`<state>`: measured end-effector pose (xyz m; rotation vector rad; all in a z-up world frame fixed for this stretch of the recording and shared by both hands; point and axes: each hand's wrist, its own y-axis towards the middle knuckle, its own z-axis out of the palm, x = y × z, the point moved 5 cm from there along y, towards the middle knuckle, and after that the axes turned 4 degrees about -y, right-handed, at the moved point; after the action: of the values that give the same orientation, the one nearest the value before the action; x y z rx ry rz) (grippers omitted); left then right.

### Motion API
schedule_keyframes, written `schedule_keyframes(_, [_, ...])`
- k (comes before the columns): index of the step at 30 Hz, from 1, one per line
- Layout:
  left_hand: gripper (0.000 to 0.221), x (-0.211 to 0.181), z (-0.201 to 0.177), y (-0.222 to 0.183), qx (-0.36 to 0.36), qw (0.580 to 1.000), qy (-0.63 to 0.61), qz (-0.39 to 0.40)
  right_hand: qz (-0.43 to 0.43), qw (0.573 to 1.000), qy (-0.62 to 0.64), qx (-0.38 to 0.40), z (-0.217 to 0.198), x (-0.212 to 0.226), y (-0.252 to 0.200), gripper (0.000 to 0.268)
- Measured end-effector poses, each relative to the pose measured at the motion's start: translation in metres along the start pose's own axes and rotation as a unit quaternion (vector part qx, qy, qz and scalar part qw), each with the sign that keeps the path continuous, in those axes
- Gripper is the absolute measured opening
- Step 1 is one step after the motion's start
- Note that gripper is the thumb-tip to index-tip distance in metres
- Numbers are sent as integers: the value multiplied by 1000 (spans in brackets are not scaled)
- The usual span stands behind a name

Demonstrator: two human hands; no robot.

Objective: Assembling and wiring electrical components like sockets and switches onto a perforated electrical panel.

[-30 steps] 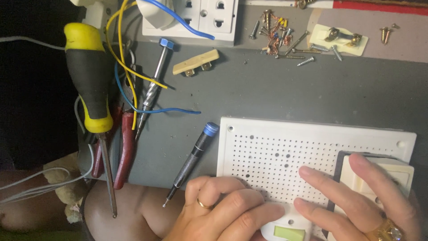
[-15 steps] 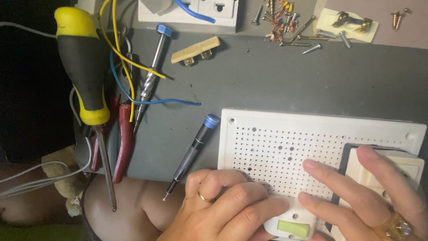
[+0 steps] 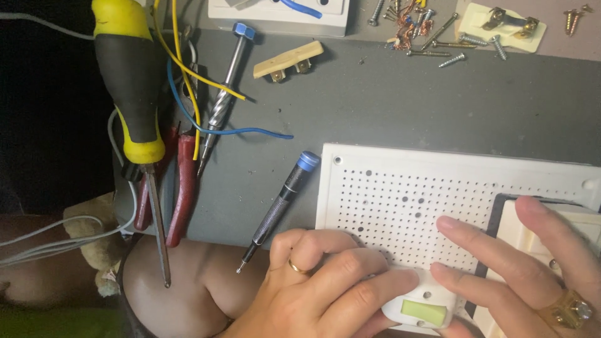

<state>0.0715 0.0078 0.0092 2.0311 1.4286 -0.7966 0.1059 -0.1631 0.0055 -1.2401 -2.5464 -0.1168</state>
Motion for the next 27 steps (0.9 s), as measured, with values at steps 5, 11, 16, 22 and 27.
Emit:
schedule_keyframes(5, [28,1,-1,0,-3,1000,0,13,-3,1000,-2,-1,-1,0,-1,27])
schedule_keyframes(11, [23,1,0,0,17,1000,-12,15,-4,1000,-14,6,-3,2,0,25])
schedule_keyframes(16, [21,0,-1,1,21,1000,-9,8,24,1000,4,-4,-2,1,-1,21])
schedule_keyframes(22, [22,1,-1,0,20,1000,-18,8,-38,999,-20,8,-1,-4,-1,28])
schedule_keyframes(27, [21,1,0,0,13,1000,-15,10,3,1000,-14,0,-3,1,0,30])
